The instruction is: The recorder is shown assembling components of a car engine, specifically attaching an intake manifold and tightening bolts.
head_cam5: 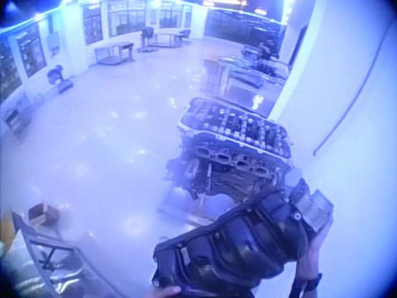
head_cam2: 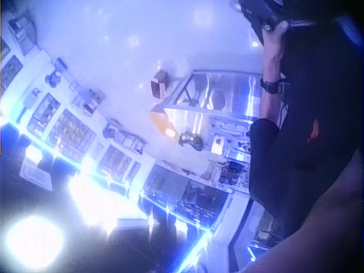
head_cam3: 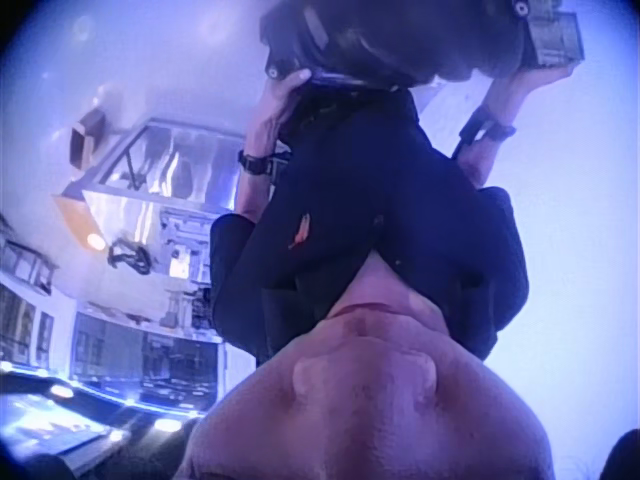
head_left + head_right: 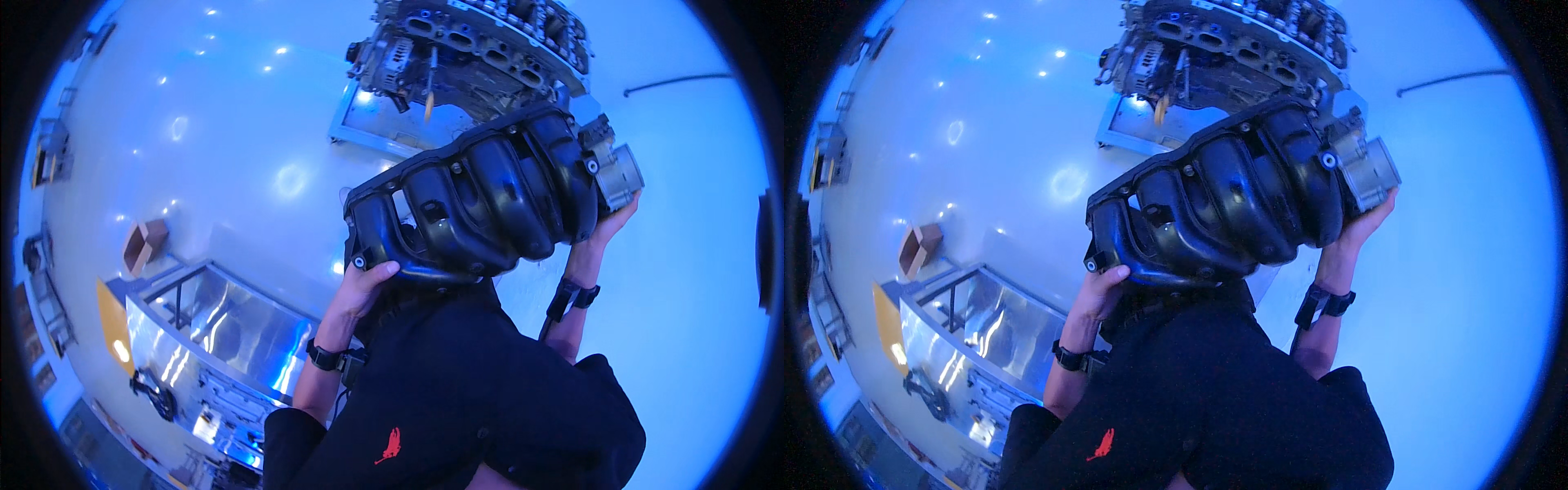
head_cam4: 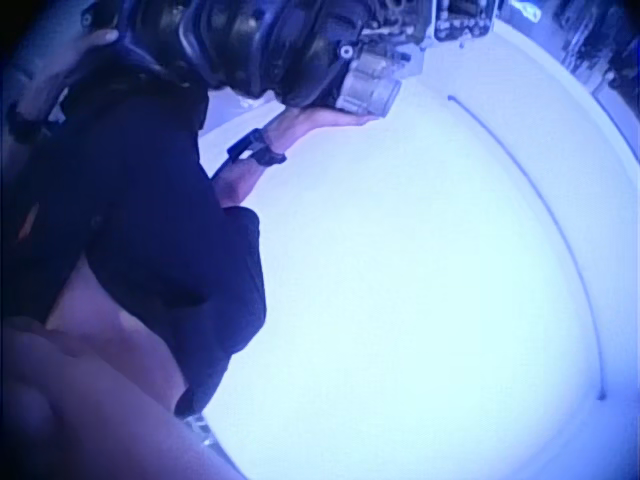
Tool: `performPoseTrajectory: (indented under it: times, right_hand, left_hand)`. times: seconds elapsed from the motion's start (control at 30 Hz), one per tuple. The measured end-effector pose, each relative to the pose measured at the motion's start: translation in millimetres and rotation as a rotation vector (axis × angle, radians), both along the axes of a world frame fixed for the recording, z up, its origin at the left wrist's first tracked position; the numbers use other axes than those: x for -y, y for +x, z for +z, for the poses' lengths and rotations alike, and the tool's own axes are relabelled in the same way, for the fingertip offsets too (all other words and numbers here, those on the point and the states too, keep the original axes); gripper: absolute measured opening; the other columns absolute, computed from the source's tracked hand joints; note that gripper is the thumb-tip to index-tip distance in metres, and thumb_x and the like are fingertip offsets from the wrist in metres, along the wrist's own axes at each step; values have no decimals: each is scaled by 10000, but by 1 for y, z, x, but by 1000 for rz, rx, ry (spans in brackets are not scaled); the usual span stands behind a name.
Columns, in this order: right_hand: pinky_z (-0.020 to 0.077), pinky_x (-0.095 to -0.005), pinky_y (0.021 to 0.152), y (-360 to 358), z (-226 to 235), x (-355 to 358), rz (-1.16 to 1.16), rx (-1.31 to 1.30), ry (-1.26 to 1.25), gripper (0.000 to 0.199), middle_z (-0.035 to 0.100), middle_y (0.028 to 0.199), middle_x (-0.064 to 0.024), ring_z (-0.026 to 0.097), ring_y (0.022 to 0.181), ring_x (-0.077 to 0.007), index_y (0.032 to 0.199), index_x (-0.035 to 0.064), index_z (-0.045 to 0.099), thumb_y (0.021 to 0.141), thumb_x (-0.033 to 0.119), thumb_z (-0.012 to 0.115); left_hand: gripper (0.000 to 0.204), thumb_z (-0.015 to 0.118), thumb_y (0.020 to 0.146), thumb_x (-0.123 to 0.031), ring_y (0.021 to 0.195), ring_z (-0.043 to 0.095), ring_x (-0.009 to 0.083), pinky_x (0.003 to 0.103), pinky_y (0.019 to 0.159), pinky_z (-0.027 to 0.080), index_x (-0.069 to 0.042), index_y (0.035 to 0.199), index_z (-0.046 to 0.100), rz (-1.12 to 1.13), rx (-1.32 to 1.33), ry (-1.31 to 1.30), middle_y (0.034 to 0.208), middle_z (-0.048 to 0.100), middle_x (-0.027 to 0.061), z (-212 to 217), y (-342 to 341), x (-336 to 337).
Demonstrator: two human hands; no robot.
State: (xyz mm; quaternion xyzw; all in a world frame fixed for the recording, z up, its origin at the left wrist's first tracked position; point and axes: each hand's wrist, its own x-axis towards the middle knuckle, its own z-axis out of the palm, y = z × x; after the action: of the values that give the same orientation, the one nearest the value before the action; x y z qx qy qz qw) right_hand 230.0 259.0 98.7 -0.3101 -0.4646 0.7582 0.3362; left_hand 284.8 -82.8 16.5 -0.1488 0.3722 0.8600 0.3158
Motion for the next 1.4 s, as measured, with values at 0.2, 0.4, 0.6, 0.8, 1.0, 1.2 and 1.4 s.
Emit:
performPoseTrajectory:
  times: [0.2,0.4,0.6,0.8,1.0,1.2,1.4]
  right_hand:
    - [401,-460,977,55,-70,-11,160,-306,-260,549,457,1310,-148,498,1137,-316,1313,92,424,932,470,307]
    - [401,-461,977,88,-85,24,85,-278,-369,556,457,1310,-146,496,1139,-318,1314,94,424,929,476,307]
    - [400,-463,978,106,-84,51,-41,-264,-368,562,457,1311,-145,495,1141,-319,1314,96,424,925,483,307]
    - [400,-465,979,114,-82,59,-172,-306,-343,569,457,1311,-144,494,1142,-320,1315,97,424,921,490,306]
    - [399,-466,979,115,-86,69,-255,-336,-348,575,457,1312,-142,492,1144,-322,1315,99,423,917,497,306]
    - [398,-468,980,105,-91,70,-284,-348,-374,581,456,1312,-141,491,1146,-323,1316,101,423,913,504,306]
    - [398,-470,981,94,-90,49,-299,-349,-368,588,456,1313,-140,489,1148,-324,1316,103,423,909,511,306]
  left_hand:
    - [577,718,739,-98,1085,515,184,325,962,392,-12,1239,442,-17,-196,-181,1135,561,72,24,7,22]
    - [925,655,771,-516,1277,330,174,333,1063,239,17,1400,236,-296,-354,99,1391,346,113,17,20,56]
    - [980,615,757,-608,1257,350,183,327,1043,263,29,1392,226,-365,-409,4,1358,375,108,39,-3,57]
    - [793,706,776,-385,1164,427,172,323,995,321,27,1331,316,-316,-411,-145,1252,460,83,31,-24,58]
    - [692,767,705,-262,1070,485,168,326,939,374,4,1245,426,-383,-443,-179,1157,520,57,38,-52,77]
    - [632,810,634,-224,1035,546,267,348,895,412,-2,1154,529,-829,-1209,-38,1116,568,131,114,-106,61]
    - [355,713,747,-118,949,570,182,294,709,457,-7,1057,580,-588,-578,-379,1020,600,103,10,-165,40]
